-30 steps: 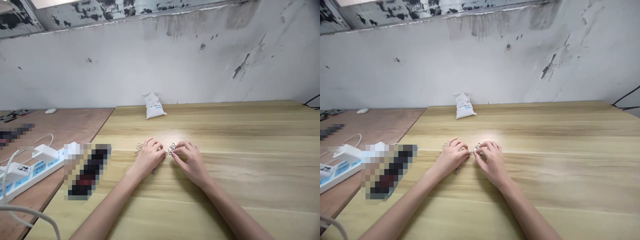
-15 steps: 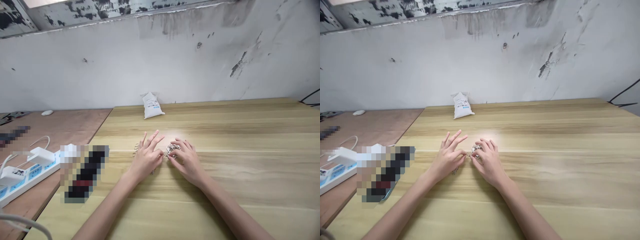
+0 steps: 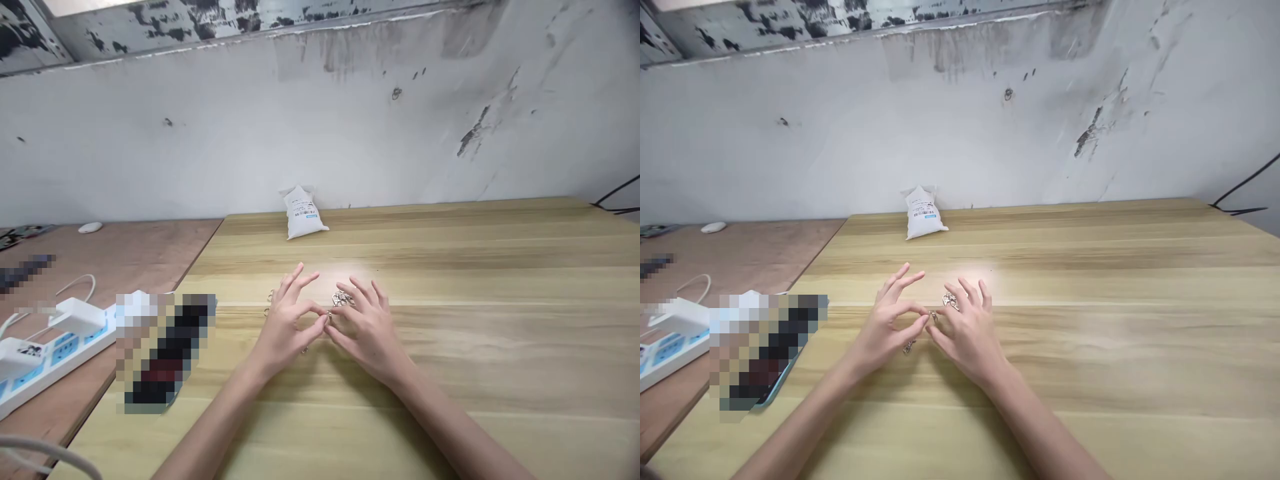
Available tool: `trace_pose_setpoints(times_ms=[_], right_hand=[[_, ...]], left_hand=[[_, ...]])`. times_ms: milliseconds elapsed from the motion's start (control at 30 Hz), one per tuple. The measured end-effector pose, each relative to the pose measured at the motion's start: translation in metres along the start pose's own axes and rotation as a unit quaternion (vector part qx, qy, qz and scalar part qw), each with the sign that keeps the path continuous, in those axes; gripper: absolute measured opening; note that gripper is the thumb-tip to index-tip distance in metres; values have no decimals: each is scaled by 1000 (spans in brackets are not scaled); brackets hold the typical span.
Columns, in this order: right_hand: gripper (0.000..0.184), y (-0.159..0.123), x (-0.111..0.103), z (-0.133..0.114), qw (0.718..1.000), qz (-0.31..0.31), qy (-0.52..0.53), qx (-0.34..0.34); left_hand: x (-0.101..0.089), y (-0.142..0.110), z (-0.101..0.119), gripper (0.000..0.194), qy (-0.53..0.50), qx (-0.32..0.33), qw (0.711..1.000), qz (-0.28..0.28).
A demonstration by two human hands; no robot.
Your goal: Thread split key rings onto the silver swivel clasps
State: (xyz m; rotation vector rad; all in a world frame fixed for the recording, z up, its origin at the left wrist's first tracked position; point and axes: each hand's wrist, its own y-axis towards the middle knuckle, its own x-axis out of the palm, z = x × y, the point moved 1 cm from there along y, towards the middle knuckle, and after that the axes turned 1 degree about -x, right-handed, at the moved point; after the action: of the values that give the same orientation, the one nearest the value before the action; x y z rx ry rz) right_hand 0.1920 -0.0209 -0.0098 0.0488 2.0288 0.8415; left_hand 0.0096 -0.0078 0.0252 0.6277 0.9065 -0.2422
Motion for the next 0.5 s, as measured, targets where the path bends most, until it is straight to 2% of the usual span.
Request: trace_pose_setpoints(times_ms=[233, 500], right_hand=[[14, 1, 3, -9, 1000, 28, -12, -6], [20, 0, 3, -8, 999, 29, -23, -20]], left_hand=[[1, 1, 8, 10, -70, -31, 997, 15], [3, 0, 10, 10, -71, -40, 996, 23]])
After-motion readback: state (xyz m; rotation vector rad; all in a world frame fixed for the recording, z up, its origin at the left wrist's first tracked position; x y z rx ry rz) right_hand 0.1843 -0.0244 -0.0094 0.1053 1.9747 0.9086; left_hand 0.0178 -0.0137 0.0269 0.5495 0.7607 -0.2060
